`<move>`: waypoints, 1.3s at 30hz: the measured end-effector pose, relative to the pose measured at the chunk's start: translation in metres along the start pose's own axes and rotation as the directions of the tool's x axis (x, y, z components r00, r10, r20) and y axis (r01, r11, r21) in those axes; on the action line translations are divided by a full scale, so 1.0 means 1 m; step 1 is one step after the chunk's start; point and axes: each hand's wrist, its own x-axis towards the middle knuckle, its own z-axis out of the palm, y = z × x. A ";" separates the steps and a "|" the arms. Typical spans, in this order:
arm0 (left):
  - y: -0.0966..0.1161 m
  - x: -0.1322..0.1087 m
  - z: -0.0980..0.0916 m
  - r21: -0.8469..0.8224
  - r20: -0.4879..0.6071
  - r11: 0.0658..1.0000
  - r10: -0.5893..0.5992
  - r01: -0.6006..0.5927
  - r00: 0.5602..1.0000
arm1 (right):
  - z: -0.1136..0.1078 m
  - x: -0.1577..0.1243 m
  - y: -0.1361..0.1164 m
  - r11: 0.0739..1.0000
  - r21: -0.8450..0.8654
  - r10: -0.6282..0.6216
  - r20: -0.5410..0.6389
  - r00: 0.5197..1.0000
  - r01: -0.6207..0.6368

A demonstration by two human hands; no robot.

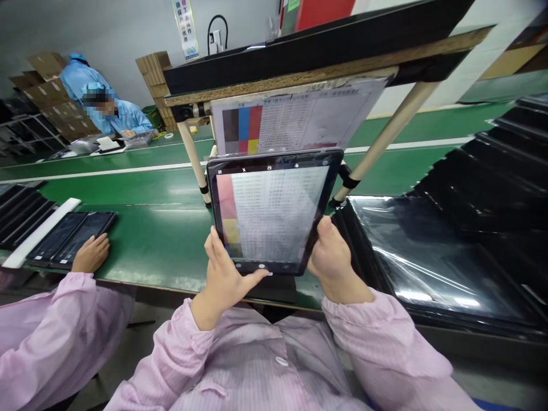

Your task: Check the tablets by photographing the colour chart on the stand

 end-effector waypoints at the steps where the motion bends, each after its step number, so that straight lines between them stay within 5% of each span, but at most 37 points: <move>1: 0.000 0.000 0.000 -0.001 -0.002 1.000 0.002 -0.002 1.000 | 0.000 0.000 0.000 1.000 -0.004 0.002 -0.001 1.000 -0.002; 9: 0.000 0.003 0.001 0.013 -0.004 1.000 0.024 -0.024 1.000 | -0.002 0.002 0.002 0.999 -0.030 -0.017 0.028 0.999 0.018; 17: -0.003 0.002 0.002 -0.003 -0.001 0.999 0.037 -0.037 0.999 | -0.004 0.003 0.003 0.963 -0.264 -0.039 0.053 0.998 0.052; 34: -0.013 0.004 0.004 -0.158 0.031 0.987 0.020 -0.015 0.999 | 0.001 0.006 0.010 0.990 -0.018 -0.138 -0.024 0.990 0.137; 37: -0.015 0.007 0.000 -0.430 -0.006 0.900 -0.084 0.074 0.996 | 0.000 0.001 0.009 0.991 -0.076 -0.115 -0.032 0.993 0.112; 39: -0.016 0.011 -0.006 -0.711 0.083 0.658 -0.272 0.248 0.959 | 0.000 -0.006 0.002 0.985 -0.150 -0.083 -0.009 0.996 0.081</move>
